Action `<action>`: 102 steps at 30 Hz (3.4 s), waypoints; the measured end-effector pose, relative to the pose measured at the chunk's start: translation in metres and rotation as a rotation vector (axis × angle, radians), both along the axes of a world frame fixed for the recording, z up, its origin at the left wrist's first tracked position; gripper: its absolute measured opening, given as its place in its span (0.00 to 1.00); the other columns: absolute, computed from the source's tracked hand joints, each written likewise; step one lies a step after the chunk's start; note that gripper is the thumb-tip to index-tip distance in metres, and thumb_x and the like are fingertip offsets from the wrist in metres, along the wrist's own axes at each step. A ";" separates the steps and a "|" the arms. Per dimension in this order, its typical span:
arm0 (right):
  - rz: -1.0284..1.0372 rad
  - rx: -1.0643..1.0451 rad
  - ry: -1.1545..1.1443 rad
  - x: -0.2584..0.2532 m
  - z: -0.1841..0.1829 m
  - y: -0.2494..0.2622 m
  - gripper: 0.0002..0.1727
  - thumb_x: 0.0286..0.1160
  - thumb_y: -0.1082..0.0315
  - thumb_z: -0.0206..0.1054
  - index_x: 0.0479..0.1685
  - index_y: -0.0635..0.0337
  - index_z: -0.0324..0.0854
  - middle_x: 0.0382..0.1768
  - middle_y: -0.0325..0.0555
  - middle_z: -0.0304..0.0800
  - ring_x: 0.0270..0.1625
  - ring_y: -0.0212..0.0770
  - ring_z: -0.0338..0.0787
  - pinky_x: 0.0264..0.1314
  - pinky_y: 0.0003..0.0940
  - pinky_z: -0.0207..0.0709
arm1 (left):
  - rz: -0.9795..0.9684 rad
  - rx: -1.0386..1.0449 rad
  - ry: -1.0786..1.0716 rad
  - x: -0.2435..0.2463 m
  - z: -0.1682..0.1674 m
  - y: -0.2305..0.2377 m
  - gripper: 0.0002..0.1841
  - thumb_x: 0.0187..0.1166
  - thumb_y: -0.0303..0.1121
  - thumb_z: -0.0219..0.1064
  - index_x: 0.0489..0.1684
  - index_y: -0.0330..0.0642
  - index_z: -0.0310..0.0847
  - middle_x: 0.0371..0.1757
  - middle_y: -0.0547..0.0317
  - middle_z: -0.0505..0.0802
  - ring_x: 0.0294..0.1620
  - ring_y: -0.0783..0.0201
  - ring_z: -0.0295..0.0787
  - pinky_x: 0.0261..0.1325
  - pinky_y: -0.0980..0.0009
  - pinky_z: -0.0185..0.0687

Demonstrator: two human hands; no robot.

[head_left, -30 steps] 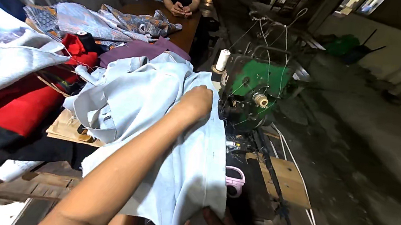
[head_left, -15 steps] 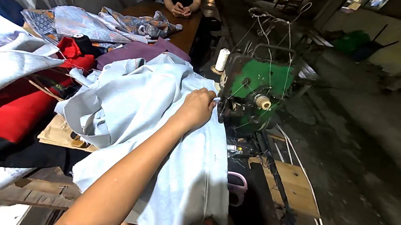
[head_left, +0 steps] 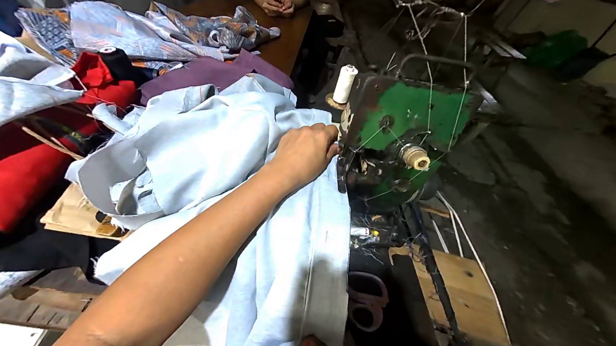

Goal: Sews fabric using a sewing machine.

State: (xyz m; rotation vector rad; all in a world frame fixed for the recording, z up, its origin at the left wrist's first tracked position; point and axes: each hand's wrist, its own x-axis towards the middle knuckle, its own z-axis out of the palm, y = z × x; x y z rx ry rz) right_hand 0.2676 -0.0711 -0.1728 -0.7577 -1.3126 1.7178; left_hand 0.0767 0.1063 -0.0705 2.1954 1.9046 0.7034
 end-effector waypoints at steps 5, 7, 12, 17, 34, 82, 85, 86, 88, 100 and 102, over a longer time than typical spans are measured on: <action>-0.069 -0.028 -0.135 -0.014 0.028 -0.001 0.14 0.72 0.90 0.51 0.42 0.69 0.80 0.33 0.28 0.93 0.42 0.15 0.90 0.56 0.18 0.83 | 0.024 -0.002 -0.006 -0.001 0.002 0.001 0.14 0.91 0.35 0.58 0.54 0.32 0.85 0.52 0.38 0.91 0.57 0.39 0.89 0.58 0.39 0.78; -0.059 -0.006 -0.126 -0.013 0.022 0.000 0.14 0.72 0.89 0.52 0.44 0.68 0.80 0.34 0.27 0.93 0.43 0.15 0.90 0.57 0.18 0.83 | 0.036 -0.007 -0.007 -0.001 0.001 0.002 0.15 0.91 0.36 0.58 0.53 0.32 0.84 0.52 0.38 0.91 0.57 0.39 0.89 0.58 0.40 0.78; -0.064 -0.017 -0.042 -0.004 0.010 0.004 0.17 0.74 0.88 0.51 0.44 0.59 0.82 0.36 0.24 0.95 0.44 0.16 0.92 0.57 0.20 0.85 | 0.060 -0.020 -0.002 -0.001 0.002 0.004 0.17 0.92 0.38 0.57 0.55 0.32 0.84 0.54 0.37 0.90 0.58 0.38 0.89 0.59 0.39 0.78; -0.043 -0.002 -0.019 0.000 0.008 0.008 0.18 0.77 0.85 0.53 0.45 0.53 0.84 0.38 0.22 0.96 0.45 0.17 0.92 0.57 0.21 0.86 | 0.070 -0.036 0.009 -0.002 0.003 0.008 0.17 0.92 0.38 0.56 0.56 0.32 0.83 0.55 0.37 0.90 0.59 0.38 0.88 0.59 0.39 0.78; -0.121 -0.064 0.101 -0.013 0.017 0.014 0.21 0.77 0.84 0.50 0.41 0.49 0.85 0.36 0.24 0.97 0.43 0.19 0.93 0.56 0.22 0.87 | 0.118 -0.070 -0.027 -0.007 0.007 0.019 0.17 0.93 0.37 0.56 0.60 0.32 0.83 0.59 0.36 0.89 0.63 0.39 0.87 0.64 0.41 0.78; 0.020 0.097 0.197 -0.025 -0.003 0.068 0.10 0.77 0.57 0.69 0.52 0.35 0.93 0.47 0.21 0.97 0.53 0.17 0.92 0.62 0.21 0.85 | 0.158 -0.079 -0.057 -0.026 0.007 0.063 0.18 0.92 0.39 0.56 0.63 0.32 0.82 0.62 0.34 0.89 0.67 0.36 0.85 0.67 0.37 0.75; 0.031 0.100 0.218 -0.025 -0.002 0.071 0.11 0.79 0.58 0.68 0.53 0.36 0.93 0.48 0.22 0.97 0.54 0.17 0.91 0.63 0.21 0.85 | 0.167 -0.076 -0.066 -0.026 0.008 0.066 0.18 0.92 0.39 0.57 0.61 0.33 0.83 0.60 0.35 0.90 0.66 0.37 0.86 0.66 0.37 0.76; 0.037 0.096 0.226 -0.025 -0.001 0.072 0.11 0.79 0.58 0.68 0.53 0.37 0.93 0.48 0.23 0.97 0.54 0.17 0.91 0.63 0.21 0.85 | 0.173 -0.080 -0.073 -0.027 0.008 0.066 0.18 0.92 0.39 0.57 0.61 0.33 0.83 0.60 0.35 0.90 0.66 0.37 0.86 0.66 0.37 0.76; 0.054 0.090 0.239 -0.024 -0.001 0.074 0.11 0.79 0.58 0.68 0.54 0.38 0.93 0.49 0.23 0.97 0.54 0.18 0.92 0.64 0.22 0.85 | 0.182 -0.084 -0.083 -0.028 0.008 0.067 0.17 0.91 0.39 0.57 0.60 0.33 0.83 0.60 0.35 0.90 0.66 0.37 0.86 0.66 0.37 0.76; -0.202 0.150 -0.036 -0.017 0.001 0.069 0.15 0.83 0.59 0.63 0.61 0.55 0.83 0.50 0.27 0.94 0.56 0.22 0.91 0.66 0.29 0.85 | 0.193 -0.086 -0.124 -0.035 0.007 0.077 0.18 0.92 0.39 0.58 0.61 0.32 0.83 0.60 0.34 0.90 0.65 0.36 0.86 0.66 0.35 0.76; -0.342 0.391 -0.211 -0.012 -0.004 0.070 0.25 0.86 0.57 0.59 0.71 0.68 0.71 0.56 0.29 0.89 0.58 0.18 0.88 0.63 0.25 0.85 | 0.175 -0.087 -0.127 -0.036 0.007 0.078 0.18 0.92 0.39 0.57 0.61 0.31 0.82 0.60 0.32 0.89 0.66 0.35 0.86 0.67 0.34 0.75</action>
